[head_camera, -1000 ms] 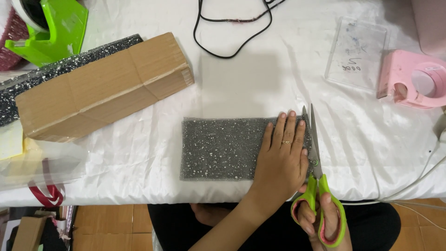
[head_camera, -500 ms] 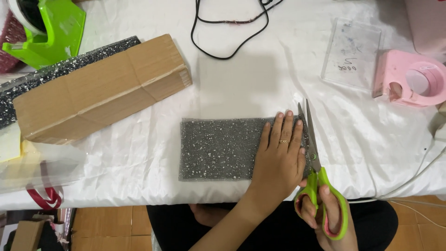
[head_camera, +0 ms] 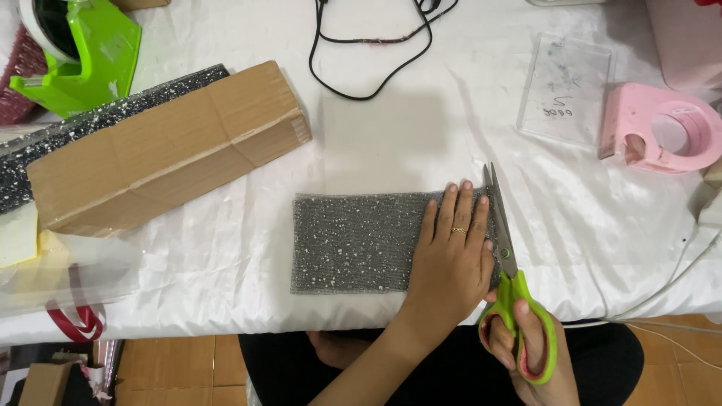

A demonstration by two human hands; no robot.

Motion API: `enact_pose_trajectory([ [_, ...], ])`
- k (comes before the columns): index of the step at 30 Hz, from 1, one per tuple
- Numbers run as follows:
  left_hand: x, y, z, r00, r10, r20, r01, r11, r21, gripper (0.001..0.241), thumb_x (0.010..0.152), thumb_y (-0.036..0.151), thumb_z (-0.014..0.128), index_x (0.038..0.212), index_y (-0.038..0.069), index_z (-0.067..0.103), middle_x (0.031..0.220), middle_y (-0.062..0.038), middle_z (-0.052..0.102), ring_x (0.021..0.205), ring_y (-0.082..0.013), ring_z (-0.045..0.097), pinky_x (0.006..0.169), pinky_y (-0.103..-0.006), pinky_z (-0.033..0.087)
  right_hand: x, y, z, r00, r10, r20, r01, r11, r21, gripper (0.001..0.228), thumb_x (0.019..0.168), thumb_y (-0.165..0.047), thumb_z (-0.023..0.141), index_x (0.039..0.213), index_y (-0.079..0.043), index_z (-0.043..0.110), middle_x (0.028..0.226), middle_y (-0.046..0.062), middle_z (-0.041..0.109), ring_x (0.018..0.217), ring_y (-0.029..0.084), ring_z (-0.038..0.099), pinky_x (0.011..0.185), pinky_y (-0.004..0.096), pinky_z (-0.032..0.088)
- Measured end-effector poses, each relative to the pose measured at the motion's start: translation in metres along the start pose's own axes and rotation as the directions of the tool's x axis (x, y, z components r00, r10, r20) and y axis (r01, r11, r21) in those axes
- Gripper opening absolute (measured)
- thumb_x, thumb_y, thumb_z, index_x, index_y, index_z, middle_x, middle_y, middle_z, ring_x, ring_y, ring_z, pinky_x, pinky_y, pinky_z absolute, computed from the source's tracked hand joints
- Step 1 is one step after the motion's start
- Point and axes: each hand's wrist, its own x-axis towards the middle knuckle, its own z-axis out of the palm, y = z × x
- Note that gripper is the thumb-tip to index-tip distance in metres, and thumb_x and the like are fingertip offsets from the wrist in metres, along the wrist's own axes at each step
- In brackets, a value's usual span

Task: The person cuts a piece of silver glittery mesh from a roll using green scissors. They then fold the cut piece and trim it into a smaller square. Finally, they wrap the square around a wooden skewer and secure it with tape.

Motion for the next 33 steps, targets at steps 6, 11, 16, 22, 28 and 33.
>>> enact_pose_trajectory([
  [6,0.0,0.0,0.003,1.0,-0.014,-0.017,0.013,1.0,-0.014,0.049,0.104,0.016,0.047,0.149,-0.004,0.051,0.16,-0.027,0.042,0.151,-0.0424,0.038,0.124,-0.0562,0.031,0.005,-0.009,0.0,0.998,-0.059,0.023,0.059,0.998,0.034,0.048,0.108,-0.034,0.046,0.112,0.01,0.067,0.05,0.005,0.042,0.036,0.014,0.031,0.046,0.028,0.032],
  [11,0.0,0.0,0.003,1.0,-0.01,-0.027,0.01,1.0,-0.019,0.049,0.104,0.015,0.047,0.149,-0.004,0.051,0.159,-0.027,0.042,0.151,-0.0425,0.038,0.125,-0.0565,0.031,0.011,-0.028,0.007,0.999,-0.046,0.003,0.047,0.998,-0.037,0.051,0.105,-0.034,0.051,0.109,0.015,0.067,0.049,0.007,0.041,0.036,0.015,0.033,0.041,0.027,0.029],
  [16,0.0,0.0,0.003,1.0,-0.015,-0.005,0.015,1.0,0.003,0.049,0.105,0.017,0.046,0.149,-0.003,0.051,0.16,-0.026,0.043,0.152,-0.0413,0.037,0.125,-0.055,0.03,0.011,-0.034,0.011,1.0,-0.012,-0.016,0.011,0.999,-0.052,0.05,0.104,-0.033,0.054,0.101,0.015,0.067,0.052,0.009,0.042,0.039,0.017,0.032,0.038,0.028,0.024],
  [22,0.001,0.0,0.001,1.0,-0.008,-0.011,0.008,1.0,-0.008,0.047,0.106,0.018,0.043,0.147,-0.003,0.054,0.159,-0.028,0.042,0.151,-0.0428,0.037,0.124,-0.0556,0.03,0.012,-0.027,0.011,0.994,-0.09,-0.054,0.088,0.995,-0.047,0.037,0.098,-0.024,0.06,0.108,0.012,0.068,0.051,0.008,0.04,0.038,0.017,0.035,0.038,0.027,0.025],
  [28,0.008,0.0,-0.013,0.992,-0.083,0.091,0.106,0.949,-0.296,0.054,0.105,0.018,0.037,0.151,-0.01,0.039,0.159,-0.033,0.038,0.154,-0.0465,0.028,0.127,-0.0574,0.019,0.026,-0.072,0.002,0.945,-0.089,-0.314,-0.068,0.887,-0.457,0.047,0.087,-0.012,0.075,0.131,-0.011,0.058,0.074,0.022,0.063,0.055,0.024,0.051,0.051,0.036,0.047],
  [33,0.008,-0.027,-0.057,0.918,-0.315,0.243,0.369,0.443,-0.817,0.053,0.106,0.024,0.035,0.156,0.008,0.036,0.168,-0.014,0.03,0.16,-0.0274,0.02,0.129,-0.045,0.014,0.04,-0.102,-0.002,0.94,-0.213,-0.267,-0.165,0.404,-0.9,0.038,0.097,-0.04,0.065,0.127,-0.016,0.061,0.094,0.009,0.078,0.086,0.026,0.07,0.083,0.041,0.047],
])
